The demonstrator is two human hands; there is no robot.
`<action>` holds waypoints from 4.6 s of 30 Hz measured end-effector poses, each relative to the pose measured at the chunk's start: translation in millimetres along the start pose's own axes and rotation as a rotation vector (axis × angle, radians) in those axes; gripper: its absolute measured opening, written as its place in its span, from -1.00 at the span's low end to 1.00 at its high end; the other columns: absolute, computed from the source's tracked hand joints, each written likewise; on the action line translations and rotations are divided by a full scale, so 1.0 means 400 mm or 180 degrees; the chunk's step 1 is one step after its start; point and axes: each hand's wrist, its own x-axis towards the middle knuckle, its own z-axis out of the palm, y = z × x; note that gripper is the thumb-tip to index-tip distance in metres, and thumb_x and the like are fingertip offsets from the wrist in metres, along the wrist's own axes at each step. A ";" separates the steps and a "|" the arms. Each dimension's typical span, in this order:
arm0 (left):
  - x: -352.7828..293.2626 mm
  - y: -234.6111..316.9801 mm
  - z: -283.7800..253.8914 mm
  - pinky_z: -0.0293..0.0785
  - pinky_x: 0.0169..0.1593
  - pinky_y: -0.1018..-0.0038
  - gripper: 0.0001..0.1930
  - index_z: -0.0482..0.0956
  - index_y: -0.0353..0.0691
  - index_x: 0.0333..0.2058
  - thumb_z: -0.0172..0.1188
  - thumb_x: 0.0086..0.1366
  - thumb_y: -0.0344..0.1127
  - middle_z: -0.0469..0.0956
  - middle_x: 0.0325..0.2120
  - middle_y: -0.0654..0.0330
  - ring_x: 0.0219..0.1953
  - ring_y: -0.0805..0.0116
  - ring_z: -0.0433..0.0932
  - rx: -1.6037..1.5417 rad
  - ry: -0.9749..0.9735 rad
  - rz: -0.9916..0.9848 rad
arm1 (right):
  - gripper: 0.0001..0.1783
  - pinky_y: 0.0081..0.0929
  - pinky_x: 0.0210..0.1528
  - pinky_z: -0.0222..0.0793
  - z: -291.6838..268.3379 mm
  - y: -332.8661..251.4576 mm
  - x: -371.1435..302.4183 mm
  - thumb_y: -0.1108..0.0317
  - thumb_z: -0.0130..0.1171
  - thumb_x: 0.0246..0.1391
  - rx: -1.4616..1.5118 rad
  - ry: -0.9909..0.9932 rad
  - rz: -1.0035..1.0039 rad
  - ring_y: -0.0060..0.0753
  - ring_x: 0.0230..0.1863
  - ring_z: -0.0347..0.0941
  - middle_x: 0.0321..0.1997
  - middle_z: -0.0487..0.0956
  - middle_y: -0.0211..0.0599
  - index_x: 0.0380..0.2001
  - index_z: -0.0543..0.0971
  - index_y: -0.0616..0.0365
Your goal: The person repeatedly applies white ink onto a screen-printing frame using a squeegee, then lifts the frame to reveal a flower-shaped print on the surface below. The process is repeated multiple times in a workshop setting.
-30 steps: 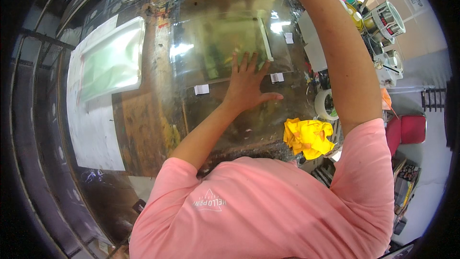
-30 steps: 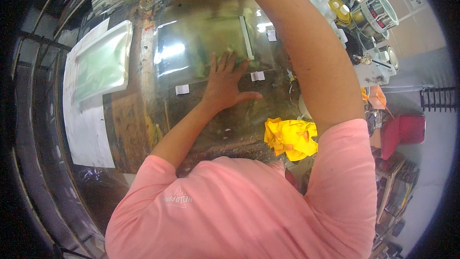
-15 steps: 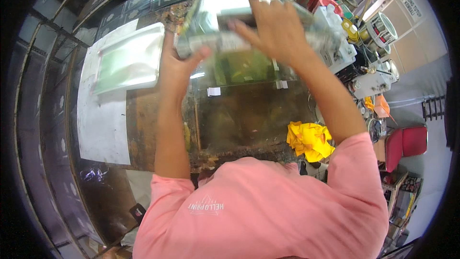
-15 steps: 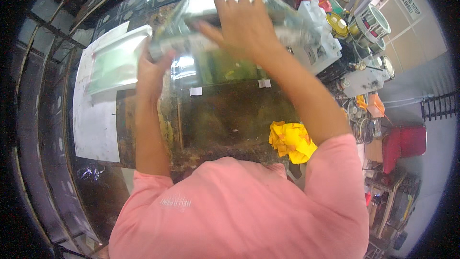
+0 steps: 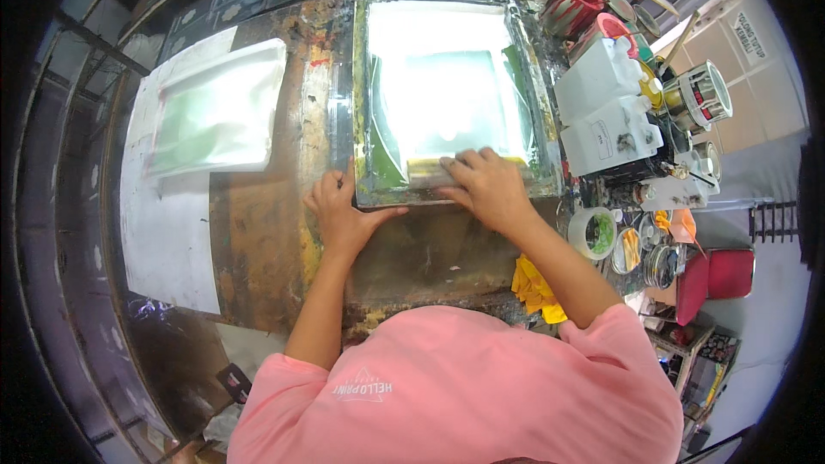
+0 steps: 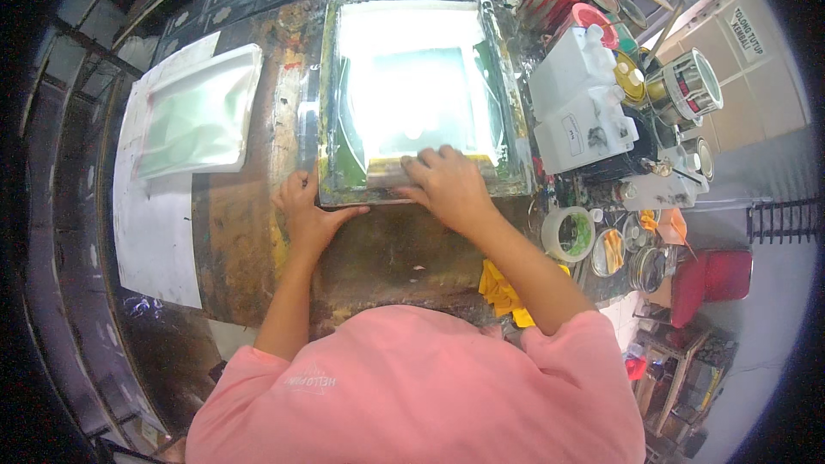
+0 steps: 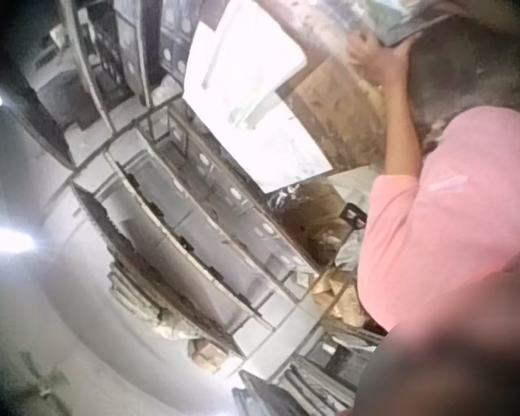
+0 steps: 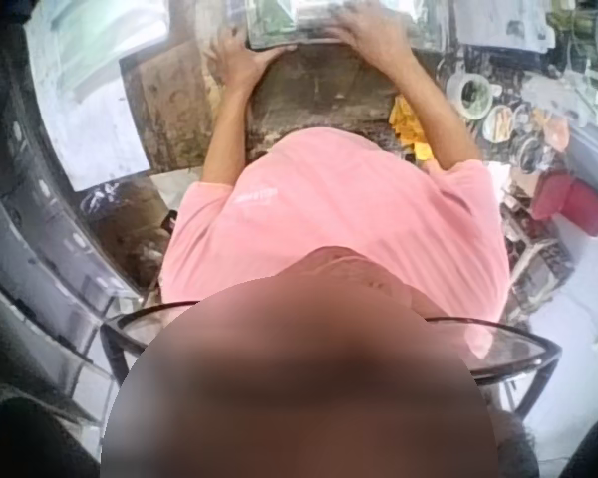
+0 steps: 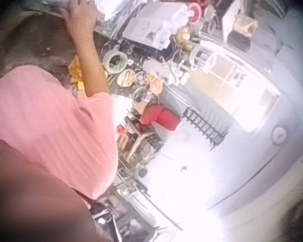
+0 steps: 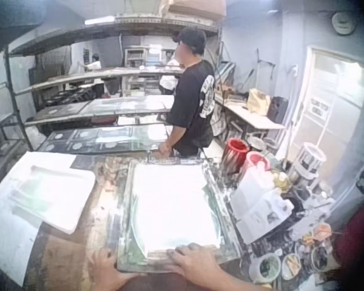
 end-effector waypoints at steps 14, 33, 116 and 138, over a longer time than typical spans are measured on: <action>0.003 -0.014 0.001 0.19 0.17 0.16 0.31 0.46 -0.24 0.41 0.68 -0.33 0.37 0.59 -0.26 0.19 -0.11 0.16 0.47 -0.0386 0.0240 0.0314 | -0.31 0.02 -0.01 0.58 0.019 0.361 0.580 -0.48 -0.01 0.31 -0.0110 -0.0086 -0.0081 -0.02 0.01 0.68 -0.06 0.74 -0.18 0.00 0.75 -0.18; -0.003 -0.012 0.002 0.18 0.19 0.21 0.21 0.51 -0.23 0.36 0.64 -0.23 0.39 0.64 -0.24 0.17 -0.10 0.15 0.53 -0.0554 0.0238 0.0158 | -0.35 0.01 -0.03 0.55 -0.127 0.220 0.370 -0.37 0.09 0.32 0.0256 -0.0290 0.0137 0.10 -0.07 0.68 -0.15 0.76 -0.07 0.03 0.74 -0.05; 0.272 -0.092 -0.230 -0.12 0.60 -0.12 -0.52 0.61 -0.23 0.24 0.32 0.40 -0.22 0.60 0.25 -0.06 0.42 -0.03 0.44 -0.0413 0.1159 -0.0034 | -0.29 0.04 -0.07 0.42 -0.544 -0.001 0.437 -0.28 0.13 0.28 -0.0644 0.1534 -0.0037 0.11 -0.39 0.65 -0.53 0.66 0.03 -0.58 0.68 0.21; 0.209 -0.416 -0.242 -0.40 0.53 -0.43 -0.45 0.56 -0.10 0.31 -0.25 0.67 0.05 0.46 0.37 0.00 0.47 -0.14 0.31 0.1059 0.0486 -0.0494 | -0.37 -0.09 -0.08 0.30 -0.511 -0.008 0.414 -0.21 0.19 0.31 -0.0746 0.1667 -0.0203 0.14 -0.29 0.54 -0.40 0.65 0.01 -0.41 0.66 0.25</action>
